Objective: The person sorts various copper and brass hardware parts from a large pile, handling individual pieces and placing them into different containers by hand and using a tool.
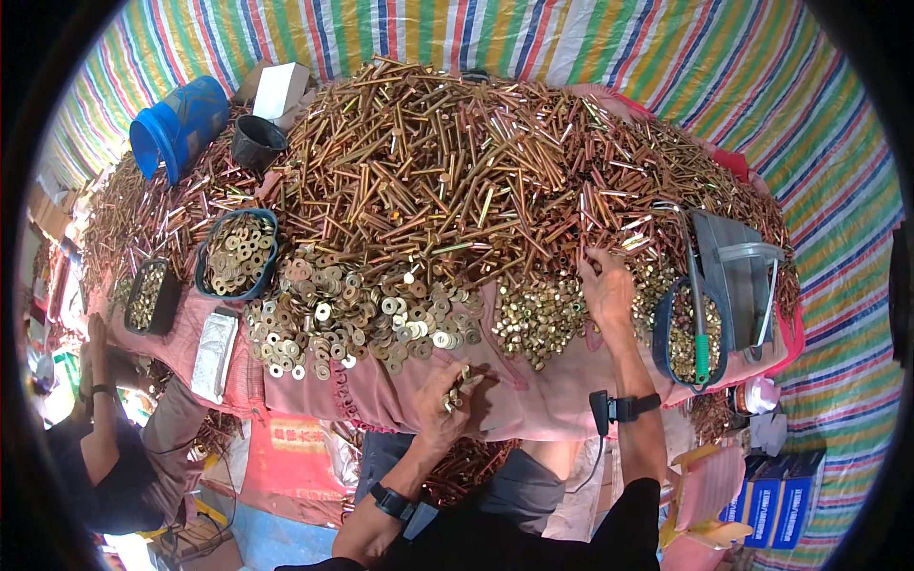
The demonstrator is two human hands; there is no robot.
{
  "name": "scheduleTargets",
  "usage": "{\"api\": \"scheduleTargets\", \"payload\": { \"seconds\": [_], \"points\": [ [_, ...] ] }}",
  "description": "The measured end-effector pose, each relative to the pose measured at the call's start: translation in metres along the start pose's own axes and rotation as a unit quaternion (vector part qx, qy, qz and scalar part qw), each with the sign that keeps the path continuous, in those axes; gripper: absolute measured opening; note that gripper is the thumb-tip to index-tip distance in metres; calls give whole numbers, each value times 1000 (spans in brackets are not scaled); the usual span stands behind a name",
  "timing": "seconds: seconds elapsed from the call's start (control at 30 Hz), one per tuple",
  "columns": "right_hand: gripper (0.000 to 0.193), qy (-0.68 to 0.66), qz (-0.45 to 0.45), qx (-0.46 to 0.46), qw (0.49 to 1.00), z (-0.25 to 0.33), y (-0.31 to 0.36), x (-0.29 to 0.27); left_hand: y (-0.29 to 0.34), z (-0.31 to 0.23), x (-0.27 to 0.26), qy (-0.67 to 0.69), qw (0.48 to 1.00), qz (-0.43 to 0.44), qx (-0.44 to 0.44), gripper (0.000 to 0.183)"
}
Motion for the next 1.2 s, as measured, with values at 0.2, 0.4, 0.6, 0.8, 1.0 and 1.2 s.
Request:
{"api": "scheduleTargets", "payload": {
  "seconds": [0.2,0.4,0.6,0.8,1.0,1.2],
  "points": [
    [24,-70,20,79,994,-15,-12,19,0,-1,2,-9,1000,-3,11,35],
    [52,-445,108,300,837,5,28,-8,-2,-2,4,-5,1000,-10,16,25],
    [62,-619,212,253,713,99,131,-41,0,-1,4,-17,999,-10,31,36],
    [59,-619,181,204,736,140,167,-22,2,4,4,10,1000,-23,12,41],
    [67,-441,72,19,894,134,181,-30,5,5,0,-6,1000,17,9,44],
    [72,-308,-46,-202,929,140,169,-35,1,0,-2,-15,999,29,8,48]
  ]
}}
Point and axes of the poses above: each hand's wrist, its own y-axis away from the middle knuckle, its own x-axis out of the palm, z = x × y, the point moved 1 cm from there along -y, towards the middle knuckle, and after that the axes turned 8 degrees about -z, right-handed, at the moved point
